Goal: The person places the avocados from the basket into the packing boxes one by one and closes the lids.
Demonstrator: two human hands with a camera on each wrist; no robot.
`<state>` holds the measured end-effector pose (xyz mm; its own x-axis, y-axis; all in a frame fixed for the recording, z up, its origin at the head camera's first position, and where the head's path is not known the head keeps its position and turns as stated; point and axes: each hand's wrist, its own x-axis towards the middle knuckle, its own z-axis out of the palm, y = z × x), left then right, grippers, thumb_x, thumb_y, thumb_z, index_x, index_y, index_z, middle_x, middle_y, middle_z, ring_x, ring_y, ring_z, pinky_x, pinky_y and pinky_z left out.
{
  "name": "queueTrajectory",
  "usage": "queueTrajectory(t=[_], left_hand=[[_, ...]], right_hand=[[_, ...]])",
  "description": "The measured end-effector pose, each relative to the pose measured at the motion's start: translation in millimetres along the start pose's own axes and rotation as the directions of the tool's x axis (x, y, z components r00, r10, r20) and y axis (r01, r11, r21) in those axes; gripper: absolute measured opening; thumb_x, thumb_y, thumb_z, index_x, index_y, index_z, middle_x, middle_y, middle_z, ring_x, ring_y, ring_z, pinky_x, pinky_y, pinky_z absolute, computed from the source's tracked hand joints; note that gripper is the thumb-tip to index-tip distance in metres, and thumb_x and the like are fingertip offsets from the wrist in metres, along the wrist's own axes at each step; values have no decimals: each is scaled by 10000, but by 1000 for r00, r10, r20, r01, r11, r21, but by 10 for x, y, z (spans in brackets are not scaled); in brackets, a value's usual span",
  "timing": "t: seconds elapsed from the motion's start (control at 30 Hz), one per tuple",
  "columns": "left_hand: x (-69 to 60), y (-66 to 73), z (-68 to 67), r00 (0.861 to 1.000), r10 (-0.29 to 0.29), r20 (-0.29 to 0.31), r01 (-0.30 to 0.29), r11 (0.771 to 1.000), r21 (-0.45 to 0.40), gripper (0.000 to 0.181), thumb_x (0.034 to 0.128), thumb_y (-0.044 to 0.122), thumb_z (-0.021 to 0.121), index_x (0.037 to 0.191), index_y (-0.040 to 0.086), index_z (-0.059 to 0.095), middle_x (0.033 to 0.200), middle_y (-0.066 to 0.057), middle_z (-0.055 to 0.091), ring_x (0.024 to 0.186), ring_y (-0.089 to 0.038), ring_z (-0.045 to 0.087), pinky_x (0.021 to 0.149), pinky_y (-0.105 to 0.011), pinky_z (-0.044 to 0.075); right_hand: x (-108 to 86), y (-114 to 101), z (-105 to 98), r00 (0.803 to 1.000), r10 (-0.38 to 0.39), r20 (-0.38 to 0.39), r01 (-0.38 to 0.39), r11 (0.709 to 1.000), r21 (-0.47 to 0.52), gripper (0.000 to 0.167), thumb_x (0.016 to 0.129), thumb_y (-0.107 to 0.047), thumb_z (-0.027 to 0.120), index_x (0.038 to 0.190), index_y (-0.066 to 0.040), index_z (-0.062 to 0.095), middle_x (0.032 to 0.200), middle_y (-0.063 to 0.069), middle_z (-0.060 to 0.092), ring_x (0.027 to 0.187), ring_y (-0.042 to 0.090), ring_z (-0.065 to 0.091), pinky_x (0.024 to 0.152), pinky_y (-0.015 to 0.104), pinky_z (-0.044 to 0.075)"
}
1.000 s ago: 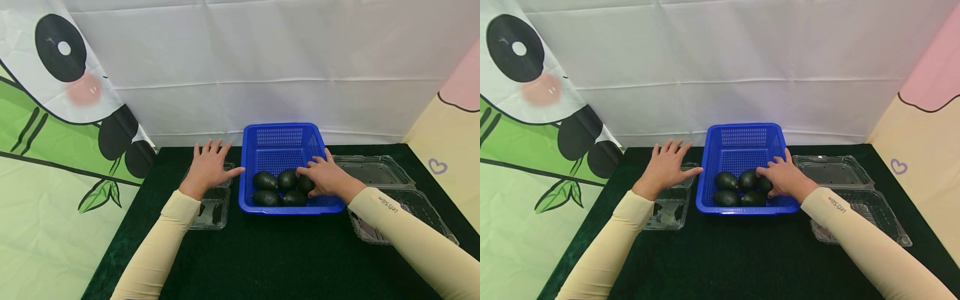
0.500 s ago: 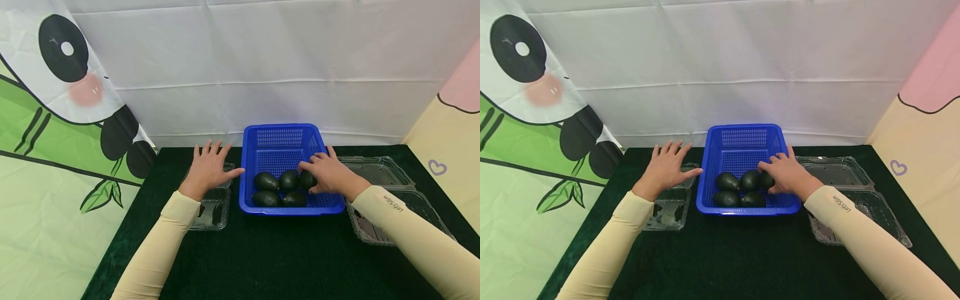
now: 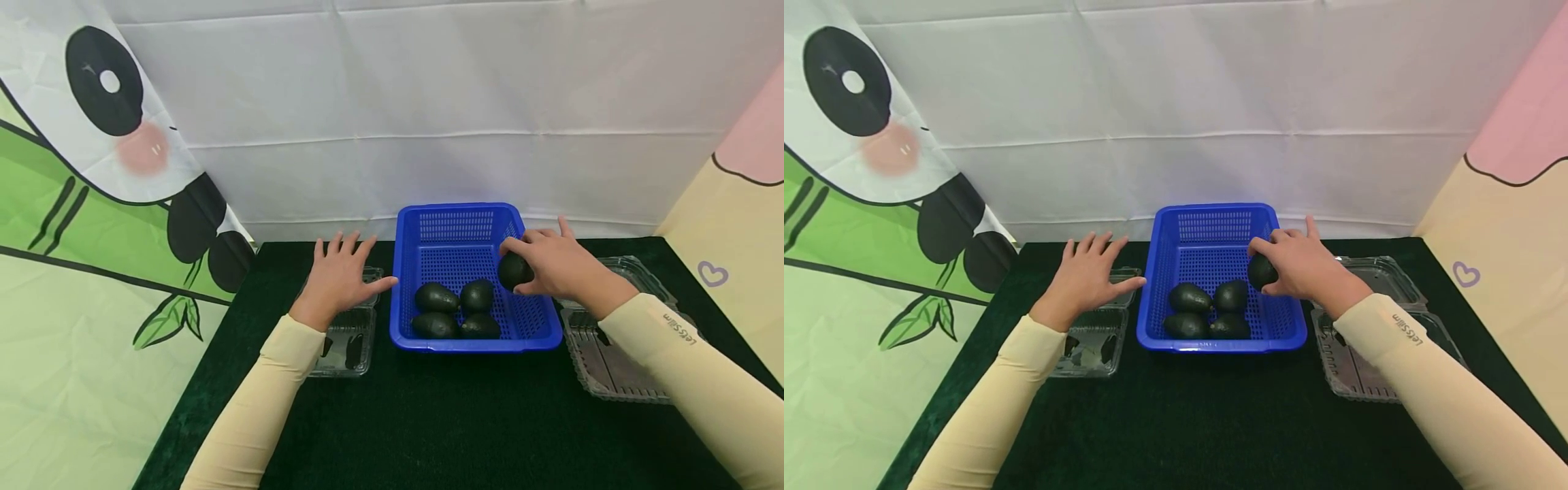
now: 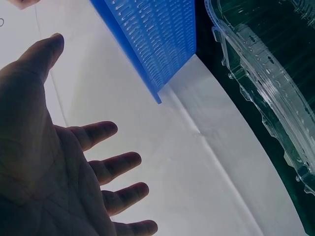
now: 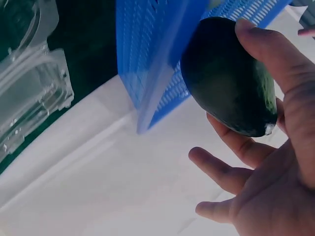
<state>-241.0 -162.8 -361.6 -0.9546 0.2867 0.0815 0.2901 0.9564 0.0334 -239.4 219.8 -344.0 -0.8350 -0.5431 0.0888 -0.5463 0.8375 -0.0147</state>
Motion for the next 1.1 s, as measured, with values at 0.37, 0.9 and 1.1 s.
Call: queueTrajectory(t=[0.37,0.9,1.1], left_hand=[[-18,-19,6,1000,-5,1,5,1000,12,986,891,829,478,1630,194,327,1658,-183,288,1518,-467,207,1187,-705,115],[-72,-34,25,1000,-1,1,1,1000,9,1000,887,831,484,1626,173,339,1650,-195,295,1514,-466,215,1184,-710,112],[-73,-43,29,1000,-1,-1,1,1000,2,999,888,824,495,1623,165,345,1647,-199,302,1506,-460,241,1186,-705,123]], right_hand=[[-185,160,-226,997,56,-47,-56,998,-7,678,758,-351,921,1330,-190,595,1180,202,637,1184,535,556,1121,799,44],[-487,417,-316,989,130,-71,-132,991,-17,699,756,-356,922,1333,-161,579,1190,296,624,1147,585,554,1112,807,19],[-620,522,-293,984,120,-130,-122,992,-9,693,723,-345,941,1291,-174,584,1160,296,635,1106,585,573,1092,826,72]])
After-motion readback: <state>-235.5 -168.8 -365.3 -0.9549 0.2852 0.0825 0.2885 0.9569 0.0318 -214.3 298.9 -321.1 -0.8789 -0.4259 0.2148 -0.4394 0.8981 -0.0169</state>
